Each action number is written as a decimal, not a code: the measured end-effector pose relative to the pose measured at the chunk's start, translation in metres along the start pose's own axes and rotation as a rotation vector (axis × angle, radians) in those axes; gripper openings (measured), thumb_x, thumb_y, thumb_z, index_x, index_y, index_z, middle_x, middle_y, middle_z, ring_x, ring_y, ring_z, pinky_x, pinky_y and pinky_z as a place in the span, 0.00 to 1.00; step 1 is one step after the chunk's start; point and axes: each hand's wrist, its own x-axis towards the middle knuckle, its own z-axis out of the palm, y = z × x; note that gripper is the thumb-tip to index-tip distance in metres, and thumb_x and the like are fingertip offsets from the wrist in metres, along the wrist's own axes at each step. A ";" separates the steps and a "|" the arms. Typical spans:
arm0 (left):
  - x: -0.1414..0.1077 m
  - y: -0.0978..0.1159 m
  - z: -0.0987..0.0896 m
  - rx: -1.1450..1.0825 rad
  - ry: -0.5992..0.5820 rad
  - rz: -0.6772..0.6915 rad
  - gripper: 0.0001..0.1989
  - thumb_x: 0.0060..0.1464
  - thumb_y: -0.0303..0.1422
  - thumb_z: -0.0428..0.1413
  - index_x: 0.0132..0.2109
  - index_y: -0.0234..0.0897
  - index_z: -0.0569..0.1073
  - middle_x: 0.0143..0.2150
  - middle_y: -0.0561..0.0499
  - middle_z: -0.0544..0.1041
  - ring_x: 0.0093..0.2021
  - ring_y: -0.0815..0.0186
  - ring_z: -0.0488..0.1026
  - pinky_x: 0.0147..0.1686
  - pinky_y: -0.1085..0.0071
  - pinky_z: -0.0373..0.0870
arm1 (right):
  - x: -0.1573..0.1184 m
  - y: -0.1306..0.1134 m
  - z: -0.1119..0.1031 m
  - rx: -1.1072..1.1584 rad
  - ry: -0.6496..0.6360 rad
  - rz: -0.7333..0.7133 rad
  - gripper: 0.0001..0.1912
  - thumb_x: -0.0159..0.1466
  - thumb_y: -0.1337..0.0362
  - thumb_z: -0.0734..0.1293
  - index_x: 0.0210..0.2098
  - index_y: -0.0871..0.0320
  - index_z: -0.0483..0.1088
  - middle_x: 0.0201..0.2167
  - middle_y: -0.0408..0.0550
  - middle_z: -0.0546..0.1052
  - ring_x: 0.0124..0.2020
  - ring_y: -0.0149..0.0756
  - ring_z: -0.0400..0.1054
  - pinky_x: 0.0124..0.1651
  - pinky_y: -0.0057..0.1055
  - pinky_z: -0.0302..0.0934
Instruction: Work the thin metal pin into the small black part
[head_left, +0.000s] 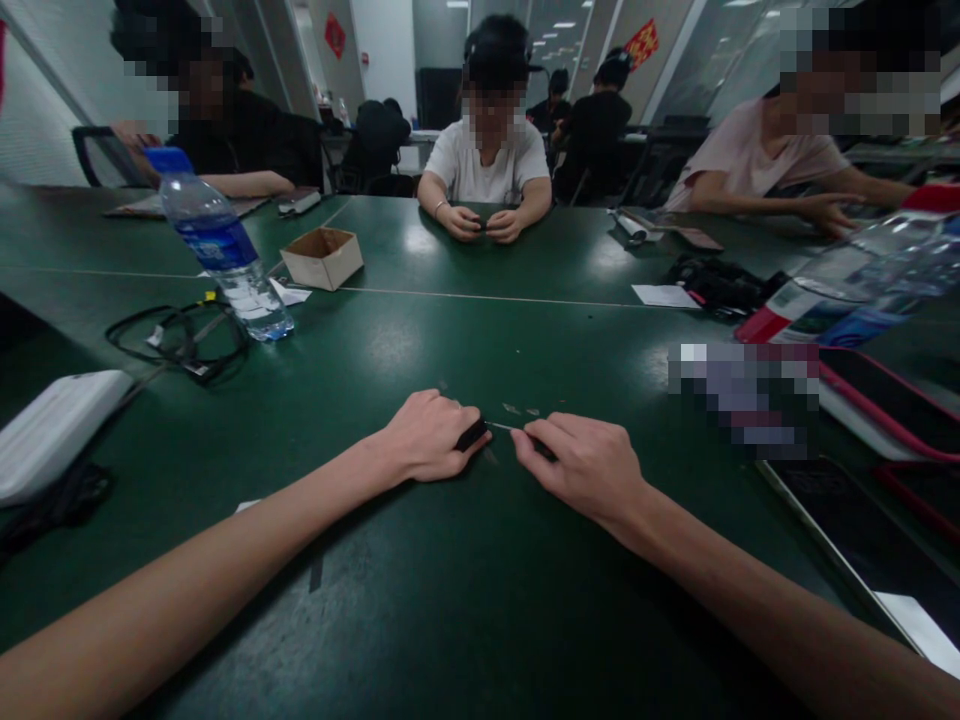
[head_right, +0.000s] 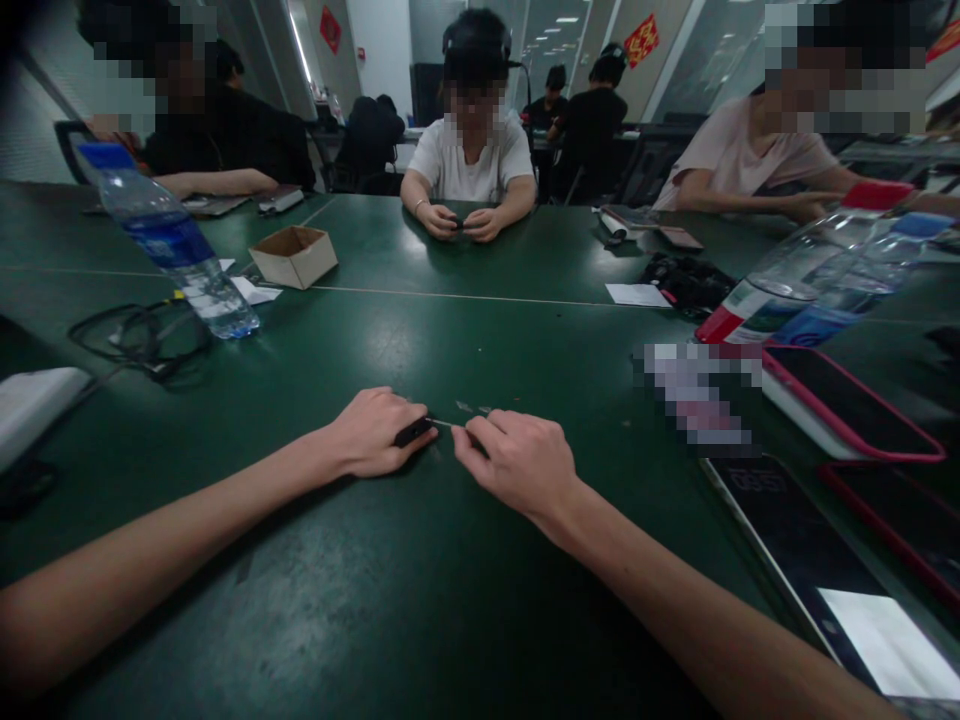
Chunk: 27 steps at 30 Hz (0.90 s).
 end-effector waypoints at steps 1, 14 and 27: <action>0.000 0.000 0.000 -0.003 0.002 -0.001 0.20 0.62 0.42 0.41 0.33 0.34 0.70 0.29 0.45 0.76 0.29 0.61 0.73 0.36 0.62 0.66 | 0.000 0.001 0.000 -0.009 -0.019 0.027 0.19 0.67 0.60 0.57 0.26 0.60 0.74 0.21 0.44 0.71 0.20 0.26 0.59 0.25 0.25 0.47; -0.001 0.000 0.001 0.032 0.029 0.000 0.21 0.62 0.42 0.41 0.33 0.34 0.71 0.29 0.45 0.76 0.28 0.61 0.72 0.34 0.62 0.66 | -0.001 0.000 0.001 -0.063 -0.108 0.080 0.21 0.68 0.58 0.56 0.27 0.59 0.74 0.22 0.45 0.72 0.20 0.26 0.59 0.25 0.26 0.46; -0.002 0.001 -0.001 0.077 0.010 0.030 0.21 0.63 0.42 0.40 0.33 0.34 0.70 0.28 0.45 0.75 0.28 0.61 0.73 0.34 0.63 0.66 | -0.003 0.001 0.001 -0.050 -0.126 0.033 0.21 0.68 0.58 0.56 0.27 0.59 0.74 0.21 0.44 0.71 0.20 0.26 0.58 0.24 0.25 0.45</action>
